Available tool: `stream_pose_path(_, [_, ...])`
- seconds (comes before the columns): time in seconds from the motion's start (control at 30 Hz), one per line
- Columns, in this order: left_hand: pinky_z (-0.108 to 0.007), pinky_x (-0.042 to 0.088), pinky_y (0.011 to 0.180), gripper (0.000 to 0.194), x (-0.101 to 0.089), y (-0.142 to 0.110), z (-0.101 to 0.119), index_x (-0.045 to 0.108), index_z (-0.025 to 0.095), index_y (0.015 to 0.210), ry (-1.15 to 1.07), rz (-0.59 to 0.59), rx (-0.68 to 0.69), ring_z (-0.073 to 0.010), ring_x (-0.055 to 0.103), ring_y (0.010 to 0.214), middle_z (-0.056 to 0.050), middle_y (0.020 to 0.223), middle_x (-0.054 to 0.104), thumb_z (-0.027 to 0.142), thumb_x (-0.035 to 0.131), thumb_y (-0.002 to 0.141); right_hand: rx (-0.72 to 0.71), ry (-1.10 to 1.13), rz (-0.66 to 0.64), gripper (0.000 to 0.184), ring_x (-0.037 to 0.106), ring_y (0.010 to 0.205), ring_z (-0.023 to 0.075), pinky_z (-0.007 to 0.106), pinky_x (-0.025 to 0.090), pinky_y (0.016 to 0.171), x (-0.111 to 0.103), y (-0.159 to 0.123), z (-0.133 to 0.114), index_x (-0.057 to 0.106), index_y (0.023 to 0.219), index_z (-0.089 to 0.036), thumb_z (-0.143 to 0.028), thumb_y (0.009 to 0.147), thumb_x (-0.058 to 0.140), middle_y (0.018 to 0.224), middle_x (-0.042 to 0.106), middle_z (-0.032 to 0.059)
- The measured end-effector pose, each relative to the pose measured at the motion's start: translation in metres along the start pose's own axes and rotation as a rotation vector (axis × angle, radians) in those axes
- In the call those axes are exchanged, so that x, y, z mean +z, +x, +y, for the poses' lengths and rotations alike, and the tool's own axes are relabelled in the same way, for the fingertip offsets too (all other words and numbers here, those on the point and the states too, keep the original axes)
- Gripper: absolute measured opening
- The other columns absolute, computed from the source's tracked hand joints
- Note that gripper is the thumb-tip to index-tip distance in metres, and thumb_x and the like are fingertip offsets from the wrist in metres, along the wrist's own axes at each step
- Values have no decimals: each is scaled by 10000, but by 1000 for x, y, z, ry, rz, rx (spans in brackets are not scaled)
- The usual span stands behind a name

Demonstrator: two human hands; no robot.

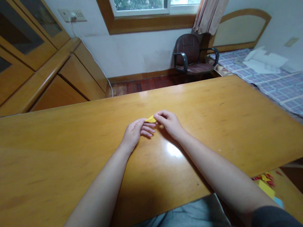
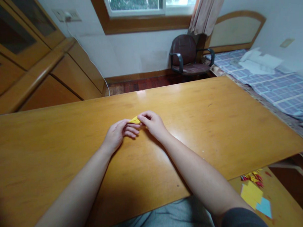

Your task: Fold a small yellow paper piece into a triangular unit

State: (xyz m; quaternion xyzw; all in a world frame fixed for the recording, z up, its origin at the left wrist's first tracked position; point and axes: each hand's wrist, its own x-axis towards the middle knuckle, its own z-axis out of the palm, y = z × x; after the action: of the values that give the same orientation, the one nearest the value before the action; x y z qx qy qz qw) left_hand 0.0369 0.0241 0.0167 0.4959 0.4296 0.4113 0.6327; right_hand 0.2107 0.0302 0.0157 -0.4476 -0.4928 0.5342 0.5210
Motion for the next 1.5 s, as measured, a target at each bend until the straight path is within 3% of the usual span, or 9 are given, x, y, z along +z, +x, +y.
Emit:
stream_pose_path(0.23, [-280, 580, 585, 355, 2, -1, 1, 684, 111, 895, 90, 18, 10, -156, 684, 607, -111, 839, 753, 455, 688, 805, -13, 2, -12, 276, 552, 657, 131, 275, 440, 663, 1, -1, -2, 660, 781, -179, -451, 768, 706, 682, 613, -11])
stream_pose_path(0.6, [-279, 573, 573, 369, -1, -2, 1, 685, 92, 902, 5, -35, 1, -184, 709, 632, -132, 854, 761, 451, 655, 827, -35, -35, -26, 259, 577, 677, 132, 272, 447, 680, -1, 2, 7, 665, 821, -167, -426, 811, 663, 723, 633, -3])
stream_pose_path(0.77, [-291, 581, 591, 376, 0, -2, -1, 692, 102, 911, 91, -44, 15, -188, 708, 620, -101, 752, 748, 467, 654, 828, -145, -237, -43, 221, 611, 817, 159, 282, 462, 756, 1, 0, 4, 700, 845, -184, -396, 784, 712, 855, 679, 24])
stream_pose_path(0.83, [-297, 584, 595, 376, 0, -2, -2, 694, 105, 902, 110, -53, 18, -190, 708, 619, -99, 739, 745, 471, 648, 832, -182, -331, -61, 190, 609, 811, 162, 285, 455, 760, 2, 0, 3, 707, 795, -183, -373, 790, 716, 816, 677, 24])
stream_pose_path(1.2, [-301, 579, 546, 351, 1, -3, 2, 658, 104, 804, 98, 20, 11, -187, 696, 572, -111, 757, 742, 454, 632, 817, -41, -213, -124, 215, 548, 653, 130, 257, 418, 636, -2, 2, 1, 683, 767, -162, -368, 816, 650, 687, 625, -1])
stream_pose_path(1.5, [-274, 574, 520, 303, 4, -3, 2, 636, 127, 753, 142, 100, 39, -167, 682, 540, -77, 695, 726, 423, 622, 817, 7, -291, -158, 269, 559, 628, 128, 250, 401, 610, -6, 2, -2, 676, 756, -157, -409, 837, 627, 671, 643, 5])
